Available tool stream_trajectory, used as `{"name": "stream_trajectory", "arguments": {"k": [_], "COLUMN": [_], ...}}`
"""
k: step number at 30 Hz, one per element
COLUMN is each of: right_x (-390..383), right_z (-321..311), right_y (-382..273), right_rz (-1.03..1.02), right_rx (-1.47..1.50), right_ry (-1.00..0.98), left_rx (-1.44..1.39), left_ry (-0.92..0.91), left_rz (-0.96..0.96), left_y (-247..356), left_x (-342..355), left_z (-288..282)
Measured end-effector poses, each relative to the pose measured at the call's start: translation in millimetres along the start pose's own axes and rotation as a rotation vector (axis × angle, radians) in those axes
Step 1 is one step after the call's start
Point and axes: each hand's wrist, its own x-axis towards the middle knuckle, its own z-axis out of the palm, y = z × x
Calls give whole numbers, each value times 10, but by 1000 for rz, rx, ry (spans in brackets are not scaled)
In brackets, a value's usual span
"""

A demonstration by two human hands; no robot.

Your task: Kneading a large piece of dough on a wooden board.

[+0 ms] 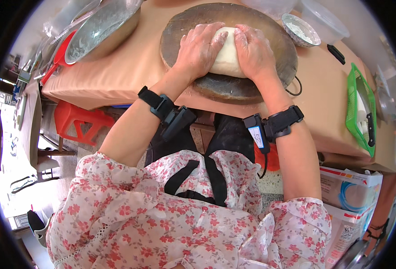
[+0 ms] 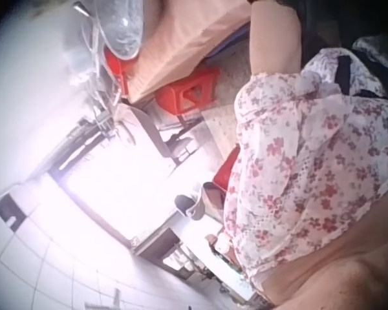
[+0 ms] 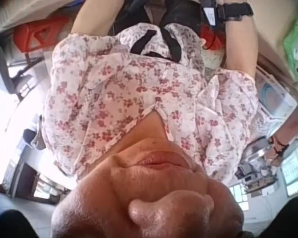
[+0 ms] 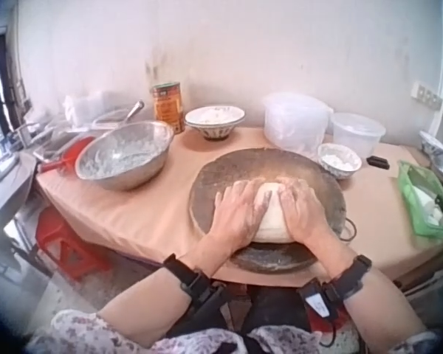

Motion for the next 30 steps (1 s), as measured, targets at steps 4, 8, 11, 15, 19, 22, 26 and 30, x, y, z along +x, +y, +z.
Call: {"name": "stream_trajectory", "arguments": {"k": [4, 8, 11, 15, 19, 22, 26, 30], "right_x": [35, 32, -18, -204, -464, -698, -921, -774], "right_z": [-14, -67, -105, -188, -374, -558, -593, -430], "right_y": [-24, -6, -83, -308, -545, -722, -735, -630], "right_rz": [-23, -39, -32, -93, -176, -256, -320, -306], "right_rx": [5, 11, -8, -35, -62, -118, -191, -228], "right_ry": [-23, -27, -32, -5, 10, -23, -3, 43], "left_rx": [0, 25, 13, -38, -81, -68, 3, 160], "left_ry": [-13, -31, -64, -56, 49, 65, 54, -57], "left_rz": [-3, 17, 16, 96, 250, 347, 415, 310], "left_y": [-24, 19, 25, 25, 115, 176, 270, 220], "left_x": [-11, 4, -19, -156, -390, -545, -759, -676], "left_z": [-12, -22, -59, -144, -329, -512, -511, -440]}}
